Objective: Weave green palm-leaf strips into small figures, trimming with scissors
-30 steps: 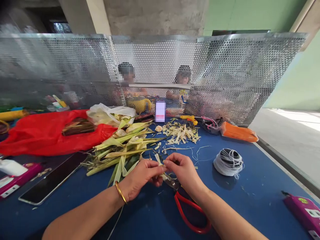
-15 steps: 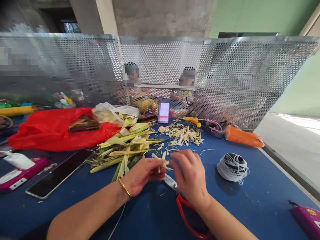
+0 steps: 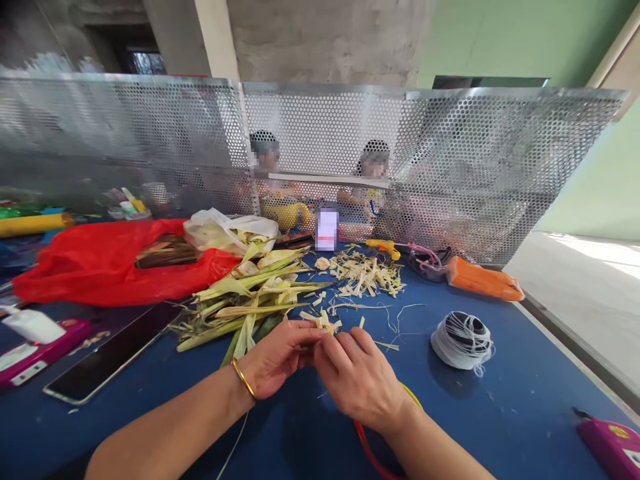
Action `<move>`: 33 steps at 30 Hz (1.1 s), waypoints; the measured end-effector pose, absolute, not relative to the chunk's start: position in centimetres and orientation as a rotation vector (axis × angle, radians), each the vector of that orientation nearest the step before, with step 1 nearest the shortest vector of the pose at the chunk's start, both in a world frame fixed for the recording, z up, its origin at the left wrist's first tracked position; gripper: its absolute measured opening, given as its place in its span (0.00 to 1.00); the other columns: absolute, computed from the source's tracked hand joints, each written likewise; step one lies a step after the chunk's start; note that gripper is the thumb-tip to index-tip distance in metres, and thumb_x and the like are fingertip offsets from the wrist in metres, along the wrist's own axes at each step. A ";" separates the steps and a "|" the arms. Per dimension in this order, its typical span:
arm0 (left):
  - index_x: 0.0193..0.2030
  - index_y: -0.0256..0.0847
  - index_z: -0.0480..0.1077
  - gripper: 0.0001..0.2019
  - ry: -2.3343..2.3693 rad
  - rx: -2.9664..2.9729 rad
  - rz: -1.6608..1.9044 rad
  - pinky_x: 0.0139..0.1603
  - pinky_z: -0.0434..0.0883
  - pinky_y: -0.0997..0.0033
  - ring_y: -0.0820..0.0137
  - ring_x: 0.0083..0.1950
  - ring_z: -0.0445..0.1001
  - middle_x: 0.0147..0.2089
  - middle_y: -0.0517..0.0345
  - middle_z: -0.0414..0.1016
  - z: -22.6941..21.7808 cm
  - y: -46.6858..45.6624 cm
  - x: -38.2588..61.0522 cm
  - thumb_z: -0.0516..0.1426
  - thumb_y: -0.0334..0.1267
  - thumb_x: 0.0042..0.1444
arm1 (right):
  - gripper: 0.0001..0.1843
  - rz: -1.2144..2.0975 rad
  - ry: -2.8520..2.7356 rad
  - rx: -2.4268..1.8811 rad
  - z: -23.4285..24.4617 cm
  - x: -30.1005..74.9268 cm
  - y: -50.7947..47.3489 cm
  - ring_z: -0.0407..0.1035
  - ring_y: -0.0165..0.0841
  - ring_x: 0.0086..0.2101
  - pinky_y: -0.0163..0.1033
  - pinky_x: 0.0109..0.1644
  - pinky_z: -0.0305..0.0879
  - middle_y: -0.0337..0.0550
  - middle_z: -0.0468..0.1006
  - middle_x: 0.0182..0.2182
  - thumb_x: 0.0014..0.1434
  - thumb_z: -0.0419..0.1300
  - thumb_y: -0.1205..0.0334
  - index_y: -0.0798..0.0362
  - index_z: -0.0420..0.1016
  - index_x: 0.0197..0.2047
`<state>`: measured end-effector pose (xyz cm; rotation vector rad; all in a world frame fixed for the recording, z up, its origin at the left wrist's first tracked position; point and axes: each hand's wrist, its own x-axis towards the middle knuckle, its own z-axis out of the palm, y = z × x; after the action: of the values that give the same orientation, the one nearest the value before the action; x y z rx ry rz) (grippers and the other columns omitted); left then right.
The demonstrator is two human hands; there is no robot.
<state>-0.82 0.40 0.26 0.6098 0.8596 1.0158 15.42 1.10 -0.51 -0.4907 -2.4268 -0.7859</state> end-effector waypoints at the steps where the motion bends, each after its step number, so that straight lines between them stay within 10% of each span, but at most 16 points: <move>1: 0.25 0.34 0.73 0.09 0.852 0.618 1.013 0.32 0.67 0.77 0.77 0.27 0.70 0.25 0.60 0.72 0.2 0.4 -0.8 0.68 0.34 0.38 | 0.15 -0.771 -2.404 -0.482 -0.5 15.4 1.1 0.68 0.34 0.29 0.45 0.40 0.59 0.47 0.78 0.32 0.65 0.46 0.73 0.60 0.74 0.41; 14: 0.29 0.33 0.75 0.15 0.949 0.693 1.079 0.33 0.66 0.75 0.74 0.29 0.71 0.28 0.54 0.76 -0.1 0.6 -0.8 0.69 0.43 0.40 | 0.15 -0.481 -2.405 -0.363 0.0 15.1 0.0 0.71 0.34 0.32 0.43 0.43 0.62 0.47 0.79 0.31 0.65 0.45 0.73 0.57 0.72 0.38; 20: 0.31 0.35 0.75 0.13 0.982 0.764 1.075 0.35 0.68 0.72 0.72 0.29 0.72 0.28 0.55 0.76 0.5 0.7 -1.3 0.66 0.43 0.44 | 0.07 -0.023 -2.094 -0.865 0.4 15.5 1.6 0.71 0.35 0.35 0.40 0.39 0.65 0.46 0.77 0.35 0.64 0.53 0.64 0.52 0.69 0.45; 25: 0.31 0.35 0.74 0.17 1.009 0.791 1.011 0.37 0.70 0.69 0.69 0.30 0.74 0.27 0.53 0.76 0.8 0.6 -1.6 0.60 0.50 0.51 | 0.10 0.390 -2.180 -1.154 0.3 15.7 2.5 0.69 0.32 0.30 0.35 0.33 0.62 0.38 0.75 0.28 0.64 0.52 0.59 0.50 0.68 0.32; 33: 0.34 0.36 0.75 0.16 0.948 0.579 0.956 0.32 0.69 0.74 0.75 0.27 0.70 0.27 0.59 0.73 0.0 0.8 -1.3 0.67 0.46 0.43 | 0.12 0.301 -2.165 -1.200 -0.7 14.8 1.6 0.66 0.31 0.27 0.34 0.31 0.57 0.37 0.73 0.25 0.65 0.50 0.59 0.51 0.65 0.29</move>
<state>-1.26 0.79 -0.03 0.5790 0.9482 0.9562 14.76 1.56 -0.71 -1.2005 -2.1652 0.3006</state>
